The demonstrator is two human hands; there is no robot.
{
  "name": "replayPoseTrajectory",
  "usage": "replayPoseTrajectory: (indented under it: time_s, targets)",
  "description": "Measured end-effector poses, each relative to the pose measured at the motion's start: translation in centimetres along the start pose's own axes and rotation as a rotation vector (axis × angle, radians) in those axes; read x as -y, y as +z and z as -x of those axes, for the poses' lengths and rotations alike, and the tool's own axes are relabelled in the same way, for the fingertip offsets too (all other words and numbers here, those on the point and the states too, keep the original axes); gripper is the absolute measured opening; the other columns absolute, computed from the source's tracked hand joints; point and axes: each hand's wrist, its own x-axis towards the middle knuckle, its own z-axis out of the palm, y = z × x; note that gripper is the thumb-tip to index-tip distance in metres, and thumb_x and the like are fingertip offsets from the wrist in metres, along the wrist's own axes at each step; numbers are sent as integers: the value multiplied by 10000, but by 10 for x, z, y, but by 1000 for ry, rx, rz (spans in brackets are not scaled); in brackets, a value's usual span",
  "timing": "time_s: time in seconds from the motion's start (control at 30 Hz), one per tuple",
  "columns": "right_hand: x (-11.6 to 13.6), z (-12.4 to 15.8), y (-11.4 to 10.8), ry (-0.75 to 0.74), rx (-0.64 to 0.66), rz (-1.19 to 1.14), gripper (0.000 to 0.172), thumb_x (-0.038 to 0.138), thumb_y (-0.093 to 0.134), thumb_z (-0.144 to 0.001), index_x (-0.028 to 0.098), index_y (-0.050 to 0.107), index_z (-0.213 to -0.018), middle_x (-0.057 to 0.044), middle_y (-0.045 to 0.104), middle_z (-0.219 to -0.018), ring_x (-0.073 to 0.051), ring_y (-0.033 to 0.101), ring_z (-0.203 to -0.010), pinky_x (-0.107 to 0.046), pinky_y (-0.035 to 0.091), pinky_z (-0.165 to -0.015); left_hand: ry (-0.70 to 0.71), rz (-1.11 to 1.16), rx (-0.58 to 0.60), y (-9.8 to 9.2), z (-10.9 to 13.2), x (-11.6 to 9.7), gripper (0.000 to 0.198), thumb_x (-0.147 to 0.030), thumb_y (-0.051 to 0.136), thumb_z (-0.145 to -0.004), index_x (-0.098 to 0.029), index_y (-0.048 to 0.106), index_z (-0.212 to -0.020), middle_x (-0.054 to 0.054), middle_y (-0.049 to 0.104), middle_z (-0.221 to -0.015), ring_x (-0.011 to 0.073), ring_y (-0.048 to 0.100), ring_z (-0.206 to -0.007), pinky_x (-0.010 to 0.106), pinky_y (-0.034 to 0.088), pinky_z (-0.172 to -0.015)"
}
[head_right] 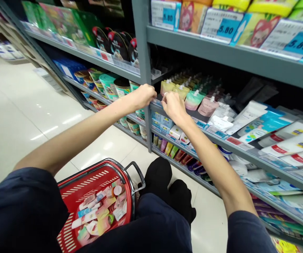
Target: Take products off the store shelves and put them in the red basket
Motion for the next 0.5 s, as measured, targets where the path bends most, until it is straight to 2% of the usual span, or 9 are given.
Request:
replayPoseTrajectory:
  time_s: [0.2,0.27,0.3,0.33,0.4,0.43,0.5]
  targets:
    - [-4,-10,2,8,-31,69,232,212,523,-994,132,737,-1032,-165,742,-1134,-301,669,-1048,-412,519,-905,-14,-31,-65,-8,-2,-17,384,6,424,-917,-40,728,-1147,205,713,-1197,313,687,-1202,380,545,-1002]
    - [-1,-5,-6,-9,-64,40,221,228,550,-990,128,742,-1031,-167,744,-1115,-288,677,-1040,-408,525,-922,-25,24,-107,-15,9,-20,380,-16,434,-935,-61,706,-1197,198,690,-1274,305,680,-1215,384,540,-1004]
    - [3,4,-9,-34,-108,7,230,248,563,-991,122,746,-1049,-168,746,-1100,-280,681,-1031,-407,528,-937,-41,79,-143,-18,22,-20,367,-51,451,-956,-85,693,-1231,180,681,-1303,292,675,-1221,380,533,-1014]
    - [9,17,-11,-66,-168,-41,255,278,566,-1000,121,749,-1082,-167,749,-1095,-274,686,-1025,-409,533,-954,-78,148,-189,-18,41,-18,348,-104,471,-982,-114,680,-1261,157,680,-1318,277,670,-1223,375,524,-1028]
    - [22,60,-6,-101,-306,-179,322,360,546,-1026,157,749,-1173,-158,759,-1123,-271,705,-1023,-423,551,-975,-241,301,-295,-12,100,-10,314,-262,486,-1041,-164,666,-1279,110,699,-1292,245,663,-1204,366,504,-1051]
    - [28,90,2,-71,-345,-253,342,410,520,-1043,220,746,-1216,-142,762,-1177,-276,718,-1048,-439,563,-982,-379,379,-319,-4,138,-4,333,-356,469,-1065,-182,664,-1270,91,711,-1264,225,662,-1180,355,499,-1052]
    - [35,161,30,110,-298,-385,325,529,530,-1023,424,722,-1264,-80,767,-1241,-297,747,-1054,-479,598,-934,-726,508,-241,21,227,2,404,-454,385,-1090,-198,664,-1232,63,731,-1207,180,667,-1084,328,518,-996]
